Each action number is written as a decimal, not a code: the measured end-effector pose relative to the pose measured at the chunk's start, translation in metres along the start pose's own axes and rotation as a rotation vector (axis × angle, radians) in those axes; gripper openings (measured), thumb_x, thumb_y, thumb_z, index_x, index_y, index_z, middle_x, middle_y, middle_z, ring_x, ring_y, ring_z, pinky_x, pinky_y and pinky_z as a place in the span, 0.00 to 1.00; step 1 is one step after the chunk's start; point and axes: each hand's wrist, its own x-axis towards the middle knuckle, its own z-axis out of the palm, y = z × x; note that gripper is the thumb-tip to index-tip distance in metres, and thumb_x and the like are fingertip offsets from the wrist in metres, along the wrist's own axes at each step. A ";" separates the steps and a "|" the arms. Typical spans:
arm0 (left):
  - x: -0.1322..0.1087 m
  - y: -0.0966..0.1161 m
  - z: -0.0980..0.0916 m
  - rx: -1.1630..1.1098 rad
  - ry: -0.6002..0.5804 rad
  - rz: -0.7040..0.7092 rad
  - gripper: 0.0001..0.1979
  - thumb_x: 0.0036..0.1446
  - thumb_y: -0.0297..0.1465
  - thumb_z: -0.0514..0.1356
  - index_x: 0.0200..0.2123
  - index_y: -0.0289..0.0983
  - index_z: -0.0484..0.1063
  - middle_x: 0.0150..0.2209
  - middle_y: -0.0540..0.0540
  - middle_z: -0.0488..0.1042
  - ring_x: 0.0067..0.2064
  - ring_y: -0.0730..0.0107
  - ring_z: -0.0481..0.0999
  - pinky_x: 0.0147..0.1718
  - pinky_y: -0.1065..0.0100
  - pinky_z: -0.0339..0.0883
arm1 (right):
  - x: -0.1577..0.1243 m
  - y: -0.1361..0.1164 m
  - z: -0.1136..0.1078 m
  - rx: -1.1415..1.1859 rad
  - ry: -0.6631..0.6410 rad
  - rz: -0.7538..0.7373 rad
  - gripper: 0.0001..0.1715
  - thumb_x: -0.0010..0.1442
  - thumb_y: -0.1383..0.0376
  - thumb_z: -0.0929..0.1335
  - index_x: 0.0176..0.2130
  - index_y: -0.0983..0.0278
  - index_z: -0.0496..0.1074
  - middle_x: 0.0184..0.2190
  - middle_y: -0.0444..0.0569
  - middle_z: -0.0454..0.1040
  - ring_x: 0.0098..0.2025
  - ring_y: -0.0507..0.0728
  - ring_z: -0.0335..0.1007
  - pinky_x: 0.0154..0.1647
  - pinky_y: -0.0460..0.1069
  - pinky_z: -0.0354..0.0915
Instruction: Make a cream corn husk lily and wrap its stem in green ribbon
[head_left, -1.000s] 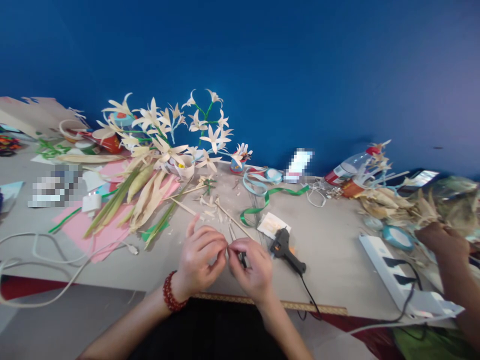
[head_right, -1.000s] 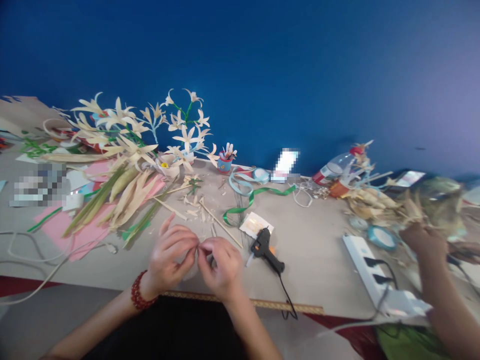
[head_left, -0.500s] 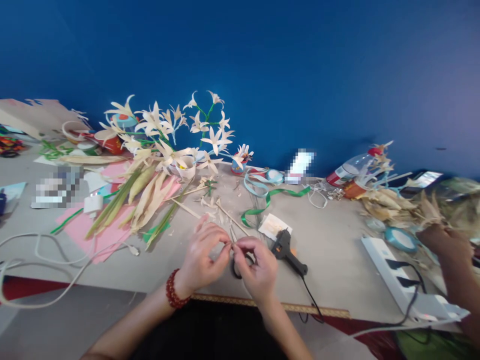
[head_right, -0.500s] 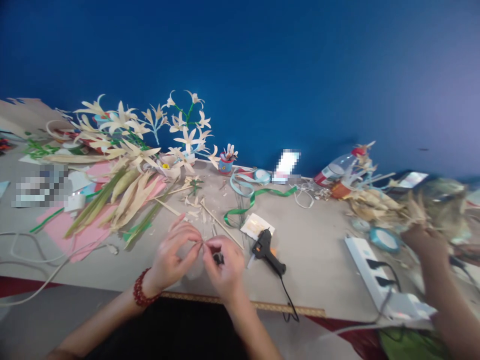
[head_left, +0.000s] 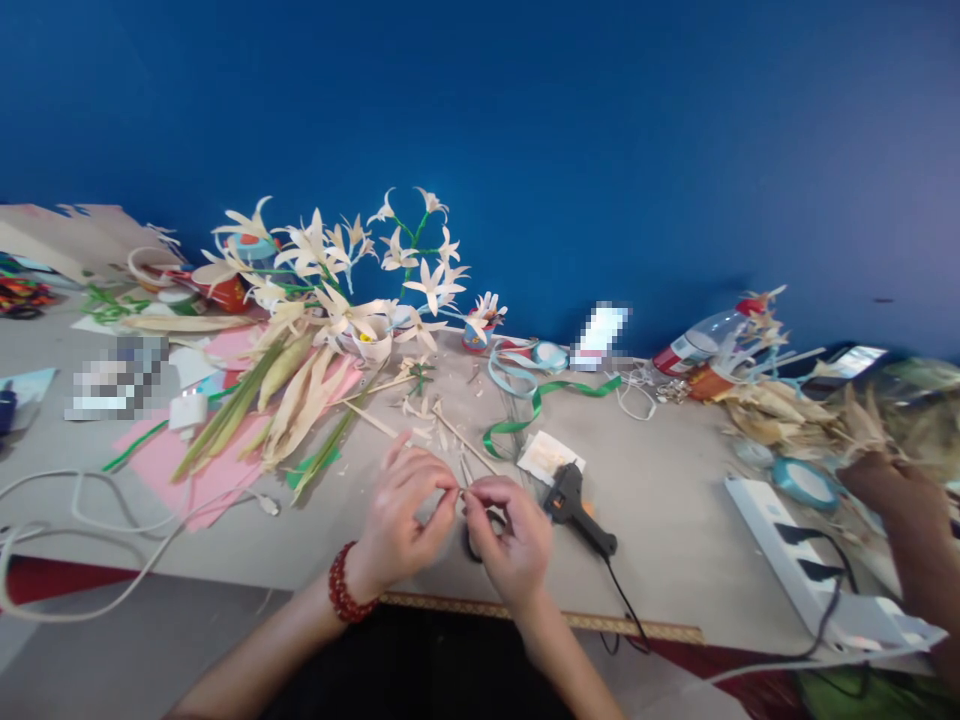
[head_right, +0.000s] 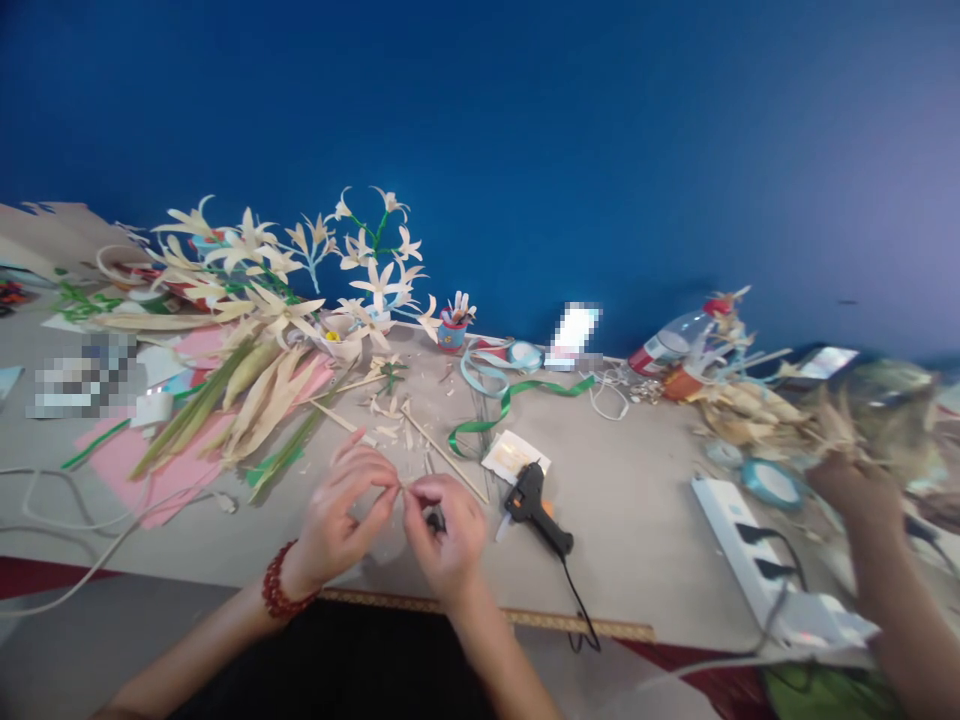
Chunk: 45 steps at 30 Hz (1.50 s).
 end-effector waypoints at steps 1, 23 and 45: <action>0.000 0.000 0.000 0.010 0.007 0.007 0.06 0.57 0.22 0.56 0.33 0.40 0.68 0.31 0.49 0.75 0.37 0.65 0.74 0.61 0.45 0.52 | 0.000 -0.001 0.000 -0.002 -0.013 0.003 0.05 0.60 0.71 0.67 0.36 0.62 0.70 0.29 0.47 0.76 0.29 0.53 0.73 0.31 0.47 0.70; 0.002 -0.007 -0.005 0.187 0.003 0.044 0.06 0.56 0.23 0.58 0.31 0.40 0.67 0.30 0.50 0.76 0.35 0.66 0.74 0.61 0.43 0.51 | 0.012 0.002 -0.009 -0.168 -0.178 -0.019 0.08 0.59 0.69 0.67 0.41 0.63 0.71 0.33 0.49 0.77 0.32 0.55 0.73 0.36 0.49 0.69; 0.036 -0.097 -0.034 0.539 -0.333 -0.057 0.10 0.63 0.31 0.55 0.35 0.41 0.77 0.36 0.46 0.78 0.41 0.60 0.73 0.46 0.55 0.61 | 0.001 0.039 -0.010 -0.347 -0.271 0.123 0.06 0.64 0.65 0.65 0.36 0.63 0.71 0.29 0.48 0.75 0.30 0.56 0.73 0.31 0.48 0.66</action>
